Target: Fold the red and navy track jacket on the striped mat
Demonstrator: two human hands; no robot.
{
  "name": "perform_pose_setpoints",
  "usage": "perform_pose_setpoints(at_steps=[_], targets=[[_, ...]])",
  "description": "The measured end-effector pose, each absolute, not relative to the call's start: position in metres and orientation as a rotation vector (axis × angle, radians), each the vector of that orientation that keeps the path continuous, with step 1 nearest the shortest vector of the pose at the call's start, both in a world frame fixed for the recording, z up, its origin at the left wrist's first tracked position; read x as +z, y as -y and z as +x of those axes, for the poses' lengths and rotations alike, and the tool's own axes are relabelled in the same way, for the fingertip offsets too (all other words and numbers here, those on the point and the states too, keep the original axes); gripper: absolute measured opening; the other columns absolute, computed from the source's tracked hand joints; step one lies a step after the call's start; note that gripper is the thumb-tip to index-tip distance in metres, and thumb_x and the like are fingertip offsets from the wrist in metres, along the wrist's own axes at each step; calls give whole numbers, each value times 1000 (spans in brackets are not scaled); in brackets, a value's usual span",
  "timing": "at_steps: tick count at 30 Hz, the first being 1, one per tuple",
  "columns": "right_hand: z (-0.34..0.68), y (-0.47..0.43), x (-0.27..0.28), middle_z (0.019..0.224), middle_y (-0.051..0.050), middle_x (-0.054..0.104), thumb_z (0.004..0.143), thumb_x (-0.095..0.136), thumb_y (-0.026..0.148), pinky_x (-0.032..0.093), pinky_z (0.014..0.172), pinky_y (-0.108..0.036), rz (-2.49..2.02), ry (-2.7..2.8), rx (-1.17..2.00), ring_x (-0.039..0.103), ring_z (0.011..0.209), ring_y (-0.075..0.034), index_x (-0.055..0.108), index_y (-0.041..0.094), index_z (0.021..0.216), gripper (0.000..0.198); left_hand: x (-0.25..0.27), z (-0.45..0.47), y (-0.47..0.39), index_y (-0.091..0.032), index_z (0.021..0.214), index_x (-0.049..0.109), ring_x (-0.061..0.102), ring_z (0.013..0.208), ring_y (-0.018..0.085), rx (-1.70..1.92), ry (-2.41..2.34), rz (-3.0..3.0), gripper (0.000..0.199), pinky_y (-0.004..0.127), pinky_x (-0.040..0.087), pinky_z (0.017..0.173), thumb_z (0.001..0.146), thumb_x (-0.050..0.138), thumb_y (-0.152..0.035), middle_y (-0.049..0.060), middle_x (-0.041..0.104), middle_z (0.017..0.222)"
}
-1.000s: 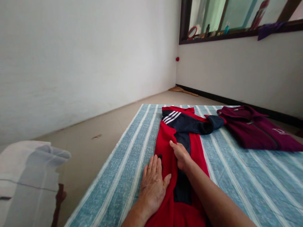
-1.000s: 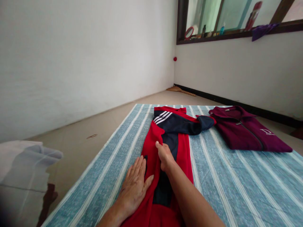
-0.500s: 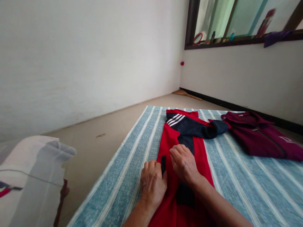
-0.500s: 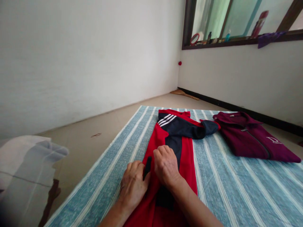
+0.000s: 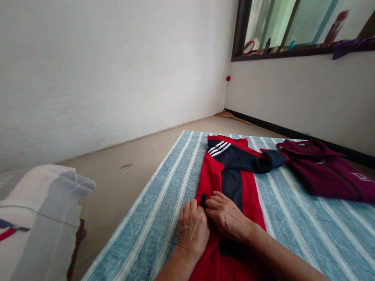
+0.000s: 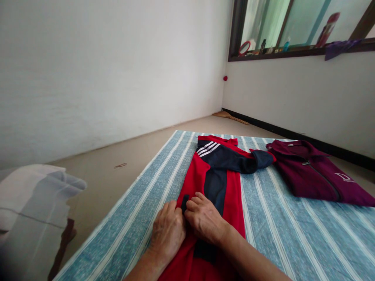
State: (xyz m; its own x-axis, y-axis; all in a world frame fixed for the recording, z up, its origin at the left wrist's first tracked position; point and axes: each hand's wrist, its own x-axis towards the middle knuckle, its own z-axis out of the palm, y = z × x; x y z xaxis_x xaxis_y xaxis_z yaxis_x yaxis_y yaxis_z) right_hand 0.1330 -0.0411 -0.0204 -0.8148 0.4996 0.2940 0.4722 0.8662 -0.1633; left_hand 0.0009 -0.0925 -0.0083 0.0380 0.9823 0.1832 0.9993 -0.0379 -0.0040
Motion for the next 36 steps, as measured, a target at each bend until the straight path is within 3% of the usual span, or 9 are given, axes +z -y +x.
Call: perform_pose_setpoints(at_steps=[3,8,11,15,23,32,36], targets=[[135,40,-23,87,-4,60,92,49,16,43,77,-28,-660,2718,220,51,83,-17,60,17,79,18,-18,-6,89,-16,69,61,60,79,25,-410,2018,-2141,28,36,50,71,76,40,0,10,62,79],[136,40,-24,88,-4,60,96,44,18,42,75,-28,-568,2726,240,50,84,-17,60,17,89,17,-30,-24,80,-20,67,53,62,72,19,-1013,1996,-2046,22,29,52,67,75,41,-4,5,62,74],[131,42,-22,94,-5,59,95,47,20,42,71,-29,-533,2767,189,50,88,-18,58,16,95,12,-31,-28,77,-21,64,51,64,73,18,-1194,2005,-2067,22,28,53,68,76,41,-6,5,64,76],[124,42,-20,102,-8,58,92,52,20,42,63,-31,-548,2803,54,49,95,-22,57,13,101,12,-28,-29,77,-22,61,50,65,80,18,-1278,1952,-2043,22,29,55,73,77,42,-9,7,67,83],[116,38,-10,93,-7,59,90,51,17,38,51,-32,-602,2885,7,51,75,-20,58,12,101,14,-20,-33,71,-22,60,47,67,81,18,-1346,1885,-2057,22,29,55,75,77,42,-10,8,67,84],[109,42,-12,89,-10,58,90,50,17,38,57,-34,-612,2859,-62,47,86,-24,64,13,84,15,-15,-34,72,-20,60,52,66,83,18,-1415,1923,-2062,21,30,54,77,78,43,-12,7,68,86],[114,39,-12,97,-11,58,91,49,20,38,58,-33,-552,2850,-21,47,88,-23,63,13,88,16,-10,-34,72,-20,59,55,66,82,19,-1420,2006,-2071,22,30,54,76,77,44,-14,9,69,88]])
